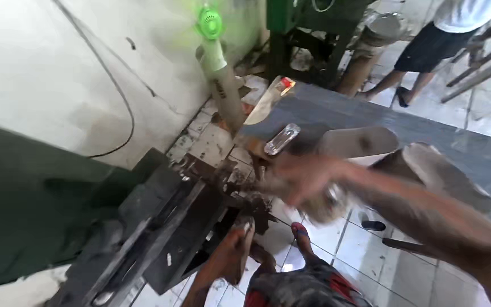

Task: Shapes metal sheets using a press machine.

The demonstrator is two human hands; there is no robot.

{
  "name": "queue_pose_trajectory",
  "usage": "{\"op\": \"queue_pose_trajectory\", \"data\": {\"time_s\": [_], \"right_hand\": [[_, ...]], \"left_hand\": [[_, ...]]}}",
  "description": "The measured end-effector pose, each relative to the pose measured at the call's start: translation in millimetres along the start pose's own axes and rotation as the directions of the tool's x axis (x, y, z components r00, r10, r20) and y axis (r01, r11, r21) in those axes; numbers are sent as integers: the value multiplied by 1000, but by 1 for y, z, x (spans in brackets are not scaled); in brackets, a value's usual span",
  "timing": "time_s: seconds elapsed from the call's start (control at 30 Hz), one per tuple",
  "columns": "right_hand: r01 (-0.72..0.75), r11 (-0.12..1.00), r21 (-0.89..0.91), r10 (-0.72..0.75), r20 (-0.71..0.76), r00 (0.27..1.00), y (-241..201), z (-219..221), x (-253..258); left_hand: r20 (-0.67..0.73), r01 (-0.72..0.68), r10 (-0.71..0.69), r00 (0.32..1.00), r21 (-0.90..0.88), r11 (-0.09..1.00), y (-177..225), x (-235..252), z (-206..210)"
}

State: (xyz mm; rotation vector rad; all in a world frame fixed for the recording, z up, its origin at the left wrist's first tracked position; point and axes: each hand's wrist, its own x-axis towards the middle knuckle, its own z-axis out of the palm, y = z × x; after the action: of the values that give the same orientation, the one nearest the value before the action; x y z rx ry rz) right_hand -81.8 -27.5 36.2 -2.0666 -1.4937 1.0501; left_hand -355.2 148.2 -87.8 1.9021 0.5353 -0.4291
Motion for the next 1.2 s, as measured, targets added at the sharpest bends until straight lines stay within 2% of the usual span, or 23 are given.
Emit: {"op": "queue_pose_trajectory", "data": {"time_s": [0.03,0.07,0.1,0.17,0.2,0.27,0.37,0.53,0.6,0.73,0.8,0.83,0.87,0.9,0.93,0.97,1.0,1.03,1.07,1.1,1.2], "right_hand": [[21,1000,-17,-19,103,994,63,29,-9],[-32,999,-25,35,152,988,113,61,-26],[-158,987,-13,158,159,974,149,93,-46],[-445,895,-14,444,116,889,199,153,-79],[-538,843,-23,538,73,840,227,186,-90],[-622,782,-29,623,23,782,274,239,-105],[-644,765,13,644,-8,765,303,251,-97],[-667,743,64,668,8,744,335,268,-99],[-664,744,81,665,13,747,332,265,-99],[-691,713,118,695,7,719,287,235,-98],[-724,645,244,741,30,671,266,222,-93],[-702,628,336,739,24,673,248,209,-96],[-627,653,426,704,-36,709,222,191,-103],[-504,708,494,647,-168,743,191,170,-114],[-356,796,490,564,-387,729,162,149,-127],[-234,898,372,431,-644,632,143,128,-138],[-216,959,183,268,-832,485,134,103,-148],[-293,956,27,136,-922,361,135,77,-157],[-395,916,-70,58,-951,305,146,53,-167],[-473,874,-112,57,-943,328,163,34,-176],[-597,801,-35,372,-752,544,196,16,-186]], "left_hand": [[-14,-2,3,1000,82,997,22,36,-9],[-15,-30,33,999,169,985,47,72,-17],[13,-44,42,999,260,965,74,108,-24],[92,-84,47,995,454,887,123,181,-33],[116,-110,57,992,532,840,142,215,-33],[150,-192,124,981,632,751,161,272,-30],[207,-246,140,968,684,687,183,340,-34],[223,-184,26,975,729,660,169,384,-34],[221,-181,28,975,711,680,164,385,-31],[268,-333,214,939,565,755,142,397,-30],[280,-311,184,942,529,790,152,393,-32],[286,-288,154,946,521,803,156,389,-31],[295,-274,129,947,528,804,159,384,-31],[309,-271,112,945,541,796,160,380,-31],[311,-281,115,943,563,777,162,377,-30],[314,-300,130,940,587,752,164,377,-31],[300,-321,164,940,609,725,167,379,-33],[268,-325,196,943,625,710,174,375,-34],[212,-318,238,948,626,712,186,369,-35],[142,-325,301,943,589,740,198,361,-33],[-33,-443,503,864,427,788,230,318,-17]]}}
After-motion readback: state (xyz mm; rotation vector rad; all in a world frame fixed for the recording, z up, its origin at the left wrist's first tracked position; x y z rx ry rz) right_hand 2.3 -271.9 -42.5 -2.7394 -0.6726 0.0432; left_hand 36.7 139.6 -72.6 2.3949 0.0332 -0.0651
